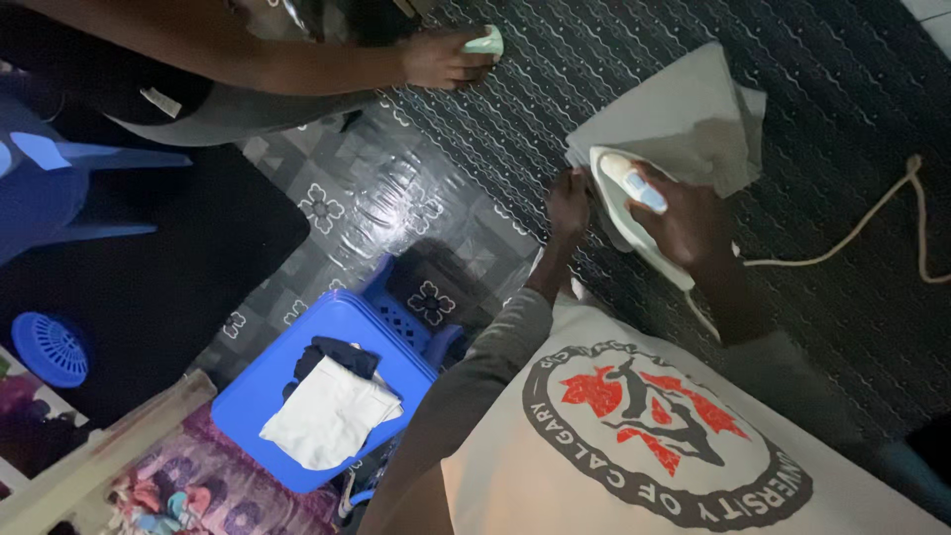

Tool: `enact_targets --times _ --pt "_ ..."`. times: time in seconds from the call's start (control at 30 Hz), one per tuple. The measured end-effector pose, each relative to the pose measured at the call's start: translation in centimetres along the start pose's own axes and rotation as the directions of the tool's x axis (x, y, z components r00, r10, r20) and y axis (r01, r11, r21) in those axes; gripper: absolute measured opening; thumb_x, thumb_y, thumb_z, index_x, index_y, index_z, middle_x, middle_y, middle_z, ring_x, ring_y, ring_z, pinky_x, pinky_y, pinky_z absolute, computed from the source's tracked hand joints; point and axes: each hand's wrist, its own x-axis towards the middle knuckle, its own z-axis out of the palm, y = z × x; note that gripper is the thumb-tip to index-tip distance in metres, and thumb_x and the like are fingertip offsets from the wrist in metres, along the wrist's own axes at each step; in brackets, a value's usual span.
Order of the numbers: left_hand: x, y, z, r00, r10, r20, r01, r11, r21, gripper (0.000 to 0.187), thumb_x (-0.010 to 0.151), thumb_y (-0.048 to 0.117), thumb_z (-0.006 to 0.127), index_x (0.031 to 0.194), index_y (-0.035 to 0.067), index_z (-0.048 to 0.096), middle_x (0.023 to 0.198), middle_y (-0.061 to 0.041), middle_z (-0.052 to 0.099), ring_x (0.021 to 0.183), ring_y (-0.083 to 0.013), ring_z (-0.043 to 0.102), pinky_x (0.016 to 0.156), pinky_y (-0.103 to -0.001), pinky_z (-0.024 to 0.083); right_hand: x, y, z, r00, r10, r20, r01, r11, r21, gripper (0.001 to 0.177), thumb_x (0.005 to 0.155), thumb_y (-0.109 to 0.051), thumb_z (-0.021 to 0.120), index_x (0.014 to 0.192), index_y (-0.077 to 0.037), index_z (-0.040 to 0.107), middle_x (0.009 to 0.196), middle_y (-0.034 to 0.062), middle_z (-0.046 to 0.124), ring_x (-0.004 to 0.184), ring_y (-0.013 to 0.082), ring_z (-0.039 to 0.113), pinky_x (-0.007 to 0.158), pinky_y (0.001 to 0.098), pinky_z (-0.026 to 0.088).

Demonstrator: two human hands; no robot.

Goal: The person irons a pair of pants on a padded surface, folds them, and then places the folded pants into an open suitcase alongside other clothing items.

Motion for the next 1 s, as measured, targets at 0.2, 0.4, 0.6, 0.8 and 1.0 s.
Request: enact_targets --times 0.2,0.4,0.6,0.8,1.0 --pt "-1.3 4.9 1.1 0.888 0.46 -0.014 -0.419 0.82 0.389 0.051 0.102 0.027 0.047 0.148 0.005 0.048 0.148 -0.02 0.049 0.131 -0.0351 0.054 0.11 -0.055 0.043 -2.9 3.2 0.6 0.961 0.25 -0.117 -0.193 0.911 0.366 0.055 0.104 -0.039 0.069 0.141 0.0 0.061 0.103 0.0236 0.072 0.092 0.0326 0.074 0.081 0.0428 0.056" --pt "0.0 4.1 4.8 0.774 0.504 0.385 -0.62 0.473 0.626 0.065 0.109 0.045 0.032 0.163 0.011 0.024 0.174 -0.01 0.017 0.162 -0.0266 0.015 0.13 -0.057 0.014 2.1 7.1 -1.2 0.889 0.292 -0.353 -0.261 0.956 0.134 0.052 0.108 -0.036 0.074 0.142 0.002 0.064 0.11 0.0272 0.072 0.094 0.0358 0.074 0.076 0.0436 0.056" --pt "0.1 4.1 4.5 0.758 0.516 0.398 -0.634 0.44 0.636 0.073 0.107 0.052 0.034 0.165 0.01 0.021 0.175 -0.01 0.013 0.164 -0.0263 0.01 0.132 -0.057 0.012 6.3 8.7 -2.7 0.912 0.25 -0.325 -0.221 0.967 0.125 0.048 0.104 -0.032 0.074 0.143 -0.005 0.065 0.102 0.0262 0.074 0.087 0.0371 0.075 0.072 0.0474 0.058" --pt "-0.5 4.3 3.7 0.746 0.544 0.384 -0.65 0.471 0.596 0.072 0.107 0.05 0.035 0.165 0.008 0.025 0.175 -0.012 0.018 0.164 -0.0284 0.012 0.132 -0.058 0.013 0.6 9.7 -1.5 0.931 0.264 -0.254 -0.251 0.965 0.082 0.054 0.102 -0.032 0.075 0.145 -0.002 0.062 0.102 0.0288 0.071 0.085 0.039 0.073 0.072 0.0488 0.057" --pt "-0.9 4.0 4.1 0.75 0.54 0.382 -0.646 0.475 0.597 0.073 0.106 0.051 0.038 0.165 0.009 0.024 0.175 -0.011 0.017 0.164 -0.0283 0.011 0.131 -0.057 0.011 -0.5 8.7 -2.5 0.896 0.357 -0.264 -0.341 0.934 0.103 0.053 0.106 -0.035 0.072 0.147 -0.003 0.062 0.113 0.0285 0.072 0.095 0.038 0.073 0.077 0.0487 0.057"
